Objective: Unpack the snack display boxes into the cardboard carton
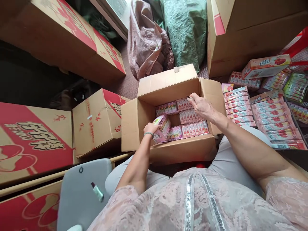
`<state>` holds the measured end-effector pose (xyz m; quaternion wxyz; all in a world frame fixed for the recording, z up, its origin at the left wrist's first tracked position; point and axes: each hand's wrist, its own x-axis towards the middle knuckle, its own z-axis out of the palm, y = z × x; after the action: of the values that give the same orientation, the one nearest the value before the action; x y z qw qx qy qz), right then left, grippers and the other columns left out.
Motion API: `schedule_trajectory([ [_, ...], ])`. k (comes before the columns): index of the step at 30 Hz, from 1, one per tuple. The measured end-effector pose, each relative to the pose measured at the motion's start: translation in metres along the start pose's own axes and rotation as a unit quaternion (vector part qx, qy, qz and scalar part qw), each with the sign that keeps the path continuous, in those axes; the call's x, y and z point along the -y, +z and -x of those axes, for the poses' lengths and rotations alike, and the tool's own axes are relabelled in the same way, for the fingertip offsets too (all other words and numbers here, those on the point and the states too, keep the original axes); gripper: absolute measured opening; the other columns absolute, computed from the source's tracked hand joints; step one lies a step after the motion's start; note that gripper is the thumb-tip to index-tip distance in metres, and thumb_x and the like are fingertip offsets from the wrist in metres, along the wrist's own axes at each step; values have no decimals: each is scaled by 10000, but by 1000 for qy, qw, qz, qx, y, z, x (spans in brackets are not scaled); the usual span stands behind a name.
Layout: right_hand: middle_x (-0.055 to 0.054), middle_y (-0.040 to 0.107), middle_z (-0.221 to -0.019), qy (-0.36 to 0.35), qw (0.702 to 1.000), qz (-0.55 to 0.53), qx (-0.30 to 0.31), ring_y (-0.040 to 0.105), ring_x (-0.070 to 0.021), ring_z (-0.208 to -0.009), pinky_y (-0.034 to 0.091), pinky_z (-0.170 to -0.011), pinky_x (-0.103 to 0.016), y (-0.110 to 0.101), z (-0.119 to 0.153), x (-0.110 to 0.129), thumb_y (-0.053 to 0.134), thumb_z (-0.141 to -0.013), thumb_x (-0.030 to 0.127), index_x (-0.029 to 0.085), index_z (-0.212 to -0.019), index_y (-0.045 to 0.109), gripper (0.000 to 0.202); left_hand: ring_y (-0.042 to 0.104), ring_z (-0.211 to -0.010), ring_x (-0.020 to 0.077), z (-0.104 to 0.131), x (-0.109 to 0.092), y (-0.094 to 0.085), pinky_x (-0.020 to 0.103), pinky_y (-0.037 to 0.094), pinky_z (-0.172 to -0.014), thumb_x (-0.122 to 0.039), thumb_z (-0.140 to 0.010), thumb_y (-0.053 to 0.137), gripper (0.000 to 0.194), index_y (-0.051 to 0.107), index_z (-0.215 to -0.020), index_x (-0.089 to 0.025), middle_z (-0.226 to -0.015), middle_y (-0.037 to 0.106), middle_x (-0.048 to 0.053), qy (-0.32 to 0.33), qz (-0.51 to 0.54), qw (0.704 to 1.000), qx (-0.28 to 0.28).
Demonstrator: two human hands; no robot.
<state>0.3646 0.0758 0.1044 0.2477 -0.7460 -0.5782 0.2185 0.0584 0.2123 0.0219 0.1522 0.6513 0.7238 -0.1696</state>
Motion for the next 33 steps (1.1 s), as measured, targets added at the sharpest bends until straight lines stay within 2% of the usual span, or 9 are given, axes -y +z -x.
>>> schedule_trajectory([
  [2,-72,759,-973,-48,999,11,-7,667,-214,-837,330,-708,-289,-1,7,0,384,-1140,339,209,-1149,637,285,714,-1094,339,29,21,-8,405,568,-900,-556,-764,808,692,659,-1316,-165,-1181,739,160,54,30,998,-33],
  [3,-70,750,-972,-70,997,17,-10,655,-207,-839,325,-711,-289,-1,12,1,383,-1137,331,209,-1104,639,286,693,-1129,338,46,32,-9,414,563,-945,-553,-750,819,767,621,-1380,-162,-1220,719,158,104,49,991,-61],
  [6,-74,735,-977,-127,991,42,-1,637,-192,-851,331,-732,-282,-3,33,7,374,-1131,314,199,-1031,637,304,624,-1201,350,101,58,1,467,524,-1061,-447,-701,846,969,468,-1540,-141,-1309,657,168,304,97,935,-157],
  [8,-81,736,-990,-159,985,66,20,637,-188,-865,340,-743,-276,-1,53,14,368,-1129,312,191,-1024,644,319,604,-1202,339,132,65,17,476,508,-1082,-341,-709,820,923,448,-1535,-162,-1336,640,157,389,119,893,-192],
  [11,-92,742,-1023,-185,971,137,62,646,-197,-888,335,-719,-282,9,89,31,376,-1116,289,187,-1063,669,315,601,-1187,313,159,62,43,455,497,-1073,-180,-705,745,723,511,-1389,-194,-1311,647,131,429,163,859,-227],
  [14,-110,743,-1103,-197,944,237,119,669,-214,-909,323,-671,-301,23,121,53,382,-1072,197,191,-1170,684,318,595,-1197,305,167,56,60,454,478,-1092,-114,-675,710,687,501,-1324,-203,-1296,643,124,431,195,847,-244],
  [18,-138,738,-1157,-221,907,314,172,708,-246,-969,392,-684,-314,40,144,89,338,-1045,129,194,-1264,661,395,590,-1199,300,166,54,71,448,481,-1100,-178,-717,754,663,484,-1322,-197,-1292,628,133,434,245,830,-251],
  [23,-178,732,-1164,-230,871,383,204,731,-284,-1035,494,-783,-346,54,147,130,308,-1041,96,158,-1304,631,421,585,-1227,315,163,49,77,459,484,-1123,-443,-794,823,670,496,-1319,-188,-1311,607,163,424,303,814,-256],
  [33,-221,751,-1162,-207,824,476,227,759,-297,-1053,520,-795,-347,64,141,163,353,-1030,49,97,-1274,658,394,585,-1169,316,162,41,77,456,489,-1075,-332,-855,710,453,538,-1244,-175,-1251,631,158,442,325,794,-262],
])
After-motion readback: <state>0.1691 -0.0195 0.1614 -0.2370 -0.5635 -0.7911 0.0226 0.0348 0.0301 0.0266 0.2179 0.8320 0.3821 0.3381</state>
